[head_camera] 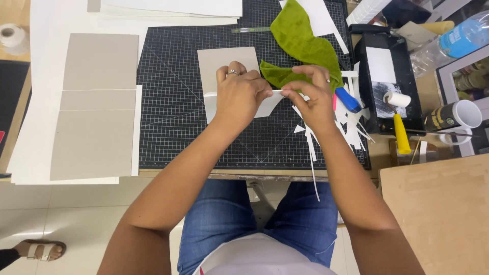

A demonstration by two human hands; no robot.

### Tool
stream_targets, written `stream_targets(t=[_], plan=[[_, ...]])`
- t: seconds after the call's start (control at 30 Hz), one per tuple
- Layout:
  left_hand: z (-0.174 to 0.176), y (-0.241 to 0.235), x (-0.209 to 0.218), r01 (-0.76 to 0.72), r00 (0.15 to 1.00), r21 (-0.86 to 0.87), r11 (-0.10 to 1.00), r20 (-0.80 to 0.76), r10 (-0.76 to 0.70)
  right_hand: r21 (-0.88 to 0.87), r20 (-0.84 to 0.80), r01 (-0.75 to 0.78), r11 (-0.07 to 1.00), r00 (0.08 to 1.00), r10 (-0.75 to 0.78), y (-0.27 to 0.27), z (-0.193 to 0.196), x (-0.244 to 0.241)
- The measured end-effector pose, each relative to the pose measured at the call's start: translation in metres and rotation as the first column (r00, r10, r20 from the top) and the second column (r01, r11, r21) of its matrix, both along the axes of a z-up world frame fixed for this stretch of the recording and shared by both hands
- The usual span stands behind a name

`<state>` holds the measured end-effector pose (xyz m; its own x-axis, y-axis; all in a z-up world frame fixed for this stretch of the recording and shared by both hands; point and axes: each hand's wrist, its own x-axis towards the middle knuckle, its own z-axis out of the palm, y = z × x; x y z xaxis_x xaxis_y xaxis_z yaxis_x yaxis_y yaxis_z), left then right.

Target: The person applies white adhesive tape to the edges of a rectangular sheet, smooths it with a red squeegee, and uses a white roller to press the tape. The person repeats this process on multiple sheets, peeling off excess tape and stacking the finished pieces.

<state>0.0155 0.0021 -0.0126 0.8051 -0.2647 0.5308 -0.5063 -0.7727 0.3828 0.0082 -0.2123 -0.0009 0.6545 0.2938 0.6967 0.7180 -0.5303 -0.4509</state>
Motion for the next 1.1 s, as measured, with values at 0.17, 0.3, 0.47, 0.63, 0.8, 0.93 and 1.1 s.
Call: stream_targets(t=[0.17,0.3,0.47,0.63,0.8,0.93,1.1], plan=[[0.004,-0.001,-0.001,-0.001,1.0,0.02,1.0,0.004,0.001,-0.027,-0.033,-0.051,0.998,0.998,0.051,-0.004,-0.005,0.006],[0.008,-0.002,-0.001,-0.003,1.0,0.007,1.0,0.02,0.003,-0.162,0.07,-0.034,0.986,0.997,0.046,0.006,0.024,-0.005],[0.007,-0.001,-0.007,-0.056,0.995,0.114,0.992,0.087,0.047,-0.186,0.163,-0.002,0.983,0.986,0.033,0.018,0.009,0.001],[0.027,0.026,-0.029,-0.052,0.972,-0.022,0.998,0.23,0.055,-0.256,0.124,0.051,0.965,0.992,-0.02,0.02,0.015,-0.003],[0.018,0.025,-0.016,-0.109,0.993,-0.025,0.994,-0.041,0.108,-0.267,0.196,0.056,0.962,0.981,-0.003,0.044,0.027,-0.009],[0.03,0.029,-0.022,-0.085,0.986,0.043,0.996,-0.139,0.09,-0.252,0.178,0.098,0.963,0.983,-0.054,0.051,0.012,-0.011],[0.043,0.05,-0.042,-0.087,0.992,-0.015,0.996,0.091,0.088,-0.42,0.109,0.167,0.892,0.985,-0.133,0.055,0.017,-0.012]])
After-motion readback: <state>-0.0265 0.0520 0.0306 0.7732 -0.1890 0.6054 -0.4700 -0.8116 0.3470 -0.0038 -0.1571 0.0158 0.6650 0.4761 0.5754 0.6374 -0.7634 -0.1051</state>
